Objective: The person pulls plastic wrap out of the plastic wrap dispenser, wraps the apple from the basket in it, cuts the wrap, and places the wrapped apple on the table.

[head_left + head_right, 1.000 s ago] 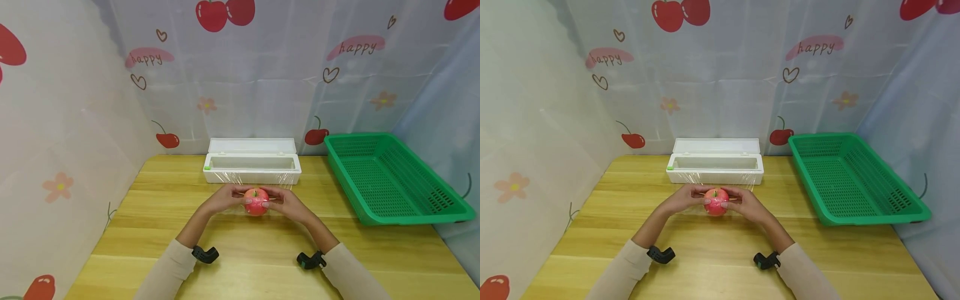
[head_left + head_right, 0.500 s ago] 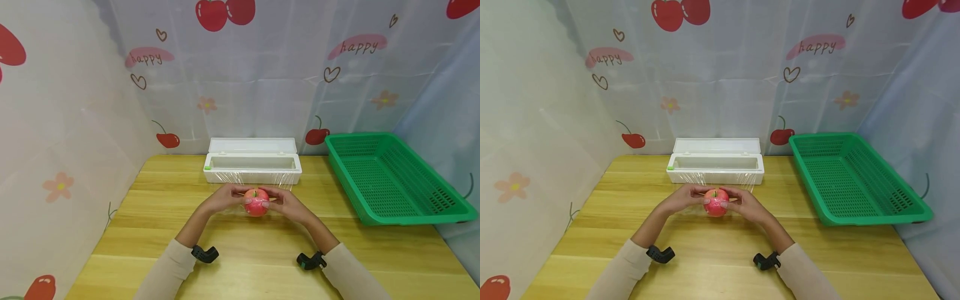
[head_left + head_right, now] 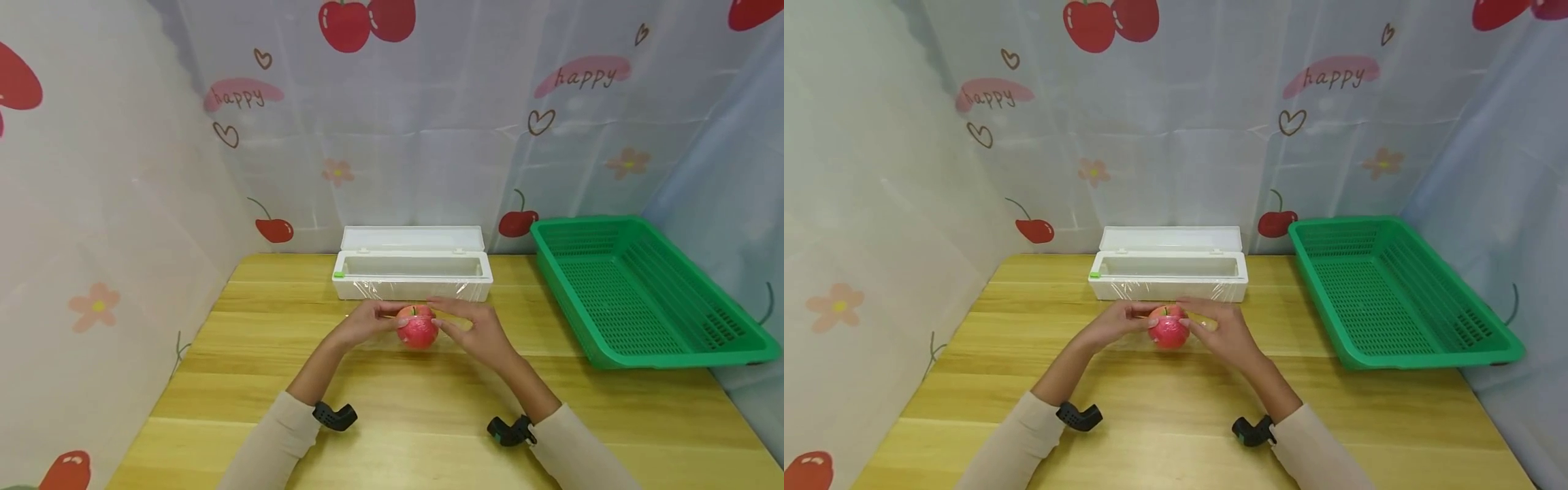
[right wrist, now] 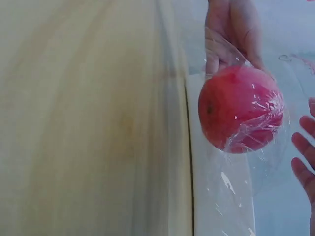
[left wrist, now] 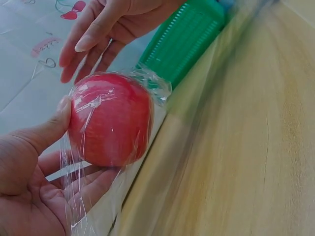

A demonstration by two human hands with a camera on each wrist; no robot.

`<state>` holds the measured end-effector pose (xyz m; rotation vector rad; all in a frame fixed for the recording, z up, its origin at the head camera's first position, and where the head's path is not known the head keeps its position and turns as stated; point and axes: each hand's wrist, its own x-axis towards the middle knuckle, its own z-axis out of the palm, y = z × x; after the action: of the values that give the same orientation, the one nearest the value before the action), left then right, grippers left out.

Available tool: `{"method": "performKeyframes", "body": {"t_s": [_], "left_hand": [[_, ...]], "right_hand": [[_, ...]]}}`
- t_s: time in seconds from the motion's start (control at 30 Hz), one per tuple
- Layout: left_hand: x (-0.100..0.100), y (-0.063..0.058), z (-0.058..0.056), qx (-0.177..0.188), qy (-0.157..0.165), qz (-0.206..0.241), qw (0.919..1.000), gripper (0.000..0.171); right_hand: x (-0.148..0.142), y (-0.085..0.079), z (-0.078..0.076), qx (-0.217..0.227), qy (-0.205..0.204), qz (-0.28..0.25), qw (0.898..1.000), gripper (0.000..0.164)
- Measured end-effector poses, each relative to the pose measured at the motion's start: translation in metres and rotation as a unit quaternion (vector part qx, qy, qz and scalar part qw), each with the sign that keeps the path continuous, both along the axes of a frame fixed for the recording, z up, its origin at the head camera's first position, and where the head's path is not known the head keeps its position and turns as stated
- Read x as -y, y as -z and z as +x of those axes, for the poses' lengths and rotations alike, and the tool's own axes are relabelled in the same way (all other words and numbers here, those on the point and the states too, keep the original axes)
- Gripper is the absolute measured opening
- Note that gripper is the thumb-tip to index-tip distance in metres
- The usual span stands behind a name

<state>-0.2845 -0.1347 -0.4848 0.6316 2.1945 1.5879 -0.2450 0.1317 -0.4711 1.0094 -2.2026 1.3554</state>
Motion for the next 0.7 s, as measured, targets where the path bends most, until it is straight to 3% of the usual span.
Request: {"method": "performKeyframes", "body": {"t_s": [0.1,0.23,0.5,0.7], "left_hand": [[-0.0005,0.0006,0.0,0.008,-0.013,0.003,0.9999,0.045],[-0.0009,-0.0011,0.0001,0.028,-0.024,0.019,0.9991,0.048],[0.0017,-0.0038,-0.0022,0.047,-0.014,0.042,0.9979,0.048],[0.0035,-0.0066,-0.0026,0.07,-0.003,0.059,0.9958,0.045]], "right_hand": [[0.0024,-0.0003,0.0024,-0.06,-0.03,0.024,0.997,0.041],[0.0023,0.0034,0.0027,-0.078,-0.043,0.066,0.994,0.055],[0.0022,0.0053,0.0005,-0.06,0.008,0.171,0.983,0.085],[0.0074,0.0064,-0.0013,-0.108,0.045,0.232,0.966,0.093]]}}
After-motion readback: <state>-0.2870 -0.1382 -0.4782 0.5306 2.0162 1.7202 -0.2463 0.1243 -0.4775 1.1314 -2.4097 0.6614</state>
